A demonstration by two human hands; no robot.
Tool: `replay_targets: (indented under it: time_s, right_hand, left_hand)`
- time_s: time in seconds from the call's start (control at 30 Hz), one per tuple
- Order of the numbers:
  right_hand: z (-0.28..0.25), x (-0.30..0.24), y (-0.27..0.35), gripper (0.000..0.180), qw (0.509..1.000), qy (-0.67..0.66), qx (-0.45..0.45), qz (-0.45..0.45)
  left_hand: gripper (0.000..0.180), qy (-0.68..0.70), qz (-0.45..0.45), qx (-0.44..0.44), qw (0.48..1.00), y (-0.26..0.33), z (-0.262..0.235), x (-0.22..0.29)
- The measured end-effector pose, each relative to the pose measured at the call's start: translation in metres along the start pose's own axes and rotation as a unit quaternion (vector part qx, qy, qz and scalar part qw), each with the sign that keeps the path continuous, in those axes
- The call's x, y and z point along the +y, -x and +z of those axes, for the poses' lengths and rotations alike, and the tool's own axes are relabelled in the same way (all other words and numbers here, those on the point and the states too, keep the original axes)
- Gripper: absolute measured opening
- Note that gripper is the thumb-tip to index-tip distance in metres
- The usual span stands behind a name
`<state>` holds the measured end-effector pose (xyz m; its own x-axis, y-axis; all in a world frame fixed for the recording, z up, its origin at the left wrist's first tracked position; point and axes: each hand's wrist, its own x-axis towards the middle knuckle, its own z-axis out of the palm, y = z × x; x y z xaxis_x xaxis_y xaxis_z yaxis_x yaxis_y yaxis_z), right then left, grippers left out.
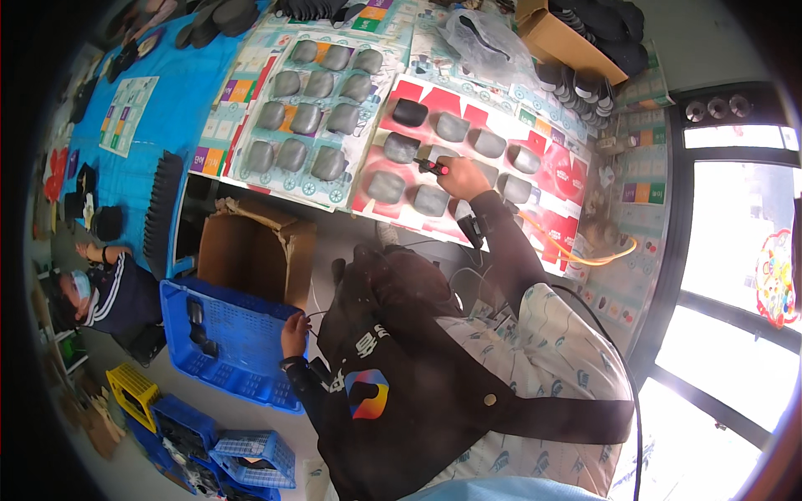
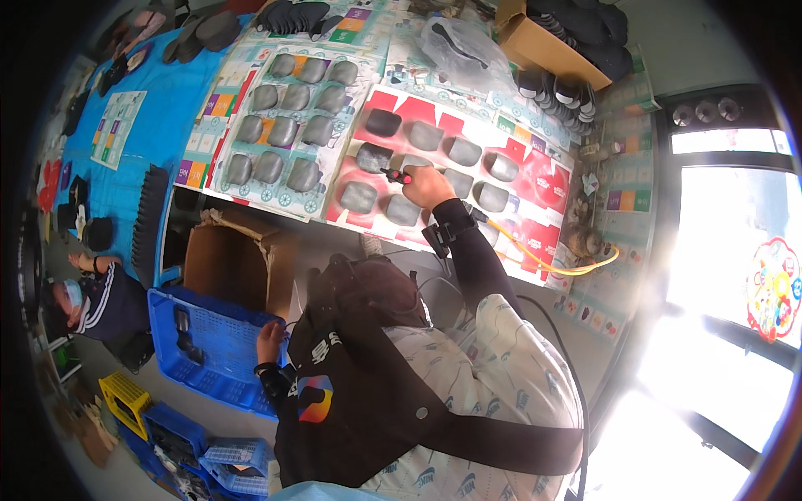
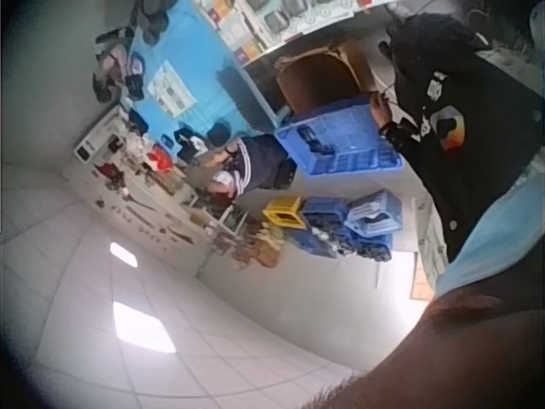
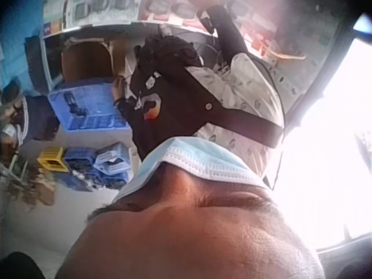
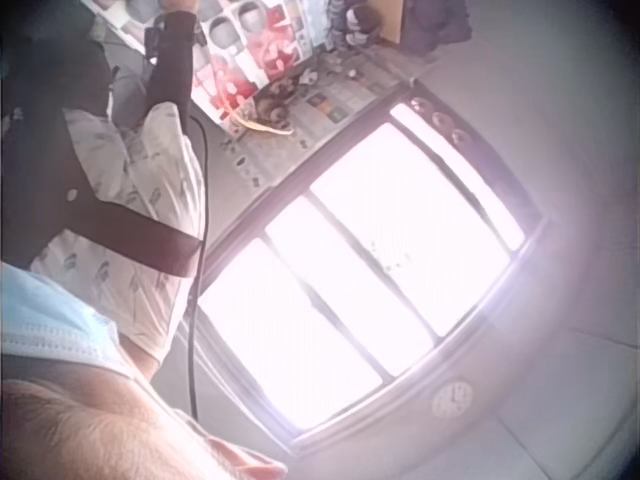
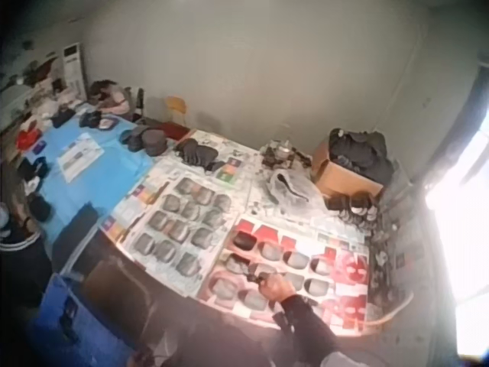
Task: Using an airbrush or spray gun to apply a substance to shoe components arranged on a table.
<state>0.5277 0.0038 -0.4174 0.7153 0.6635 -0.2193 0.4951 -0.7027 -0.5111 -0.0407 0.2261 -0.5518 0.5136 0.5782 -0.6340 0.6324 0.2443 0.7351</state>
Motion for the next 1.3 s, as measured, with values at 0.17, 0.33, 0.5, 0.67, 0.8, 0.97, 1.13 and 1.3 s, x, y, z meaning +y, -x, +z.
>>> replay_targets:
  time_s: [0.17, 0.33, 0.5, 0.67, 0.8, 0.97, 1.13, 1.3]
  right_hand:
    - [-0.015, 0.003, -0.033, 0.031, 0.992, -0.115, 0.041, -0.041]
    - [-0.025, 0.017, -0.087, 0.034, 0.989, -0.137, -0.024, -0.039]
    - [-0.041, 0.024, -0.119, 0.036, 0.993, -0.08, -0.076, -0.029]
    - [-0.056, 0.029, -0.137, 0.032, 0.982, -0.157, -0.107, 0.026]
    - [-0.058, 0.038, -0.151, 0.022, 0.977, -0.131, -0.16, 0.05]
    - [-0.06, 0.047, -0.159, 0.019, 0.944, -0.263, -0.163, 0.111]
    - [-0.061, 0.054, -0.16, 0.014, 0.937, -0.224, -0.232, 0.133]
    - [-0.057, 0.062, -0.156, 0.017, 0.94, -0.249, -0.179, 0.15]
  left_hand:
    - [0.039, 0.009, -0.043, 0.005, 0.999, 0.002, 0.003, 0.007]
    - [0.036, -0.036, -0.097, -0.002, 0.995, 0.005, -0.001, 0.03]
    - [0.031, -0.063, -0.107, 0.006, 0.992, -0.001, -0.001, 0.056]
    - [0.032, -0.091, -0.114, 0.006, 0.989, -0.01, 0.003, 0.077]
    - [0.035, -0.07, -0.134, -0.013, 0.988, -0.016, 0.009, 0.088]
    - [0.037, -0.106, -0.154, -0.013, 0.982, -0.021, 0.015, 0.098]
    - [0.034, -0.137, -0.132, -0.033, 0.981, -0.027, 0.02, 0.108]
    - [0.037, -0.145, -0.123, -0.012, 0.982, -0.029, 0.024, 0.116]
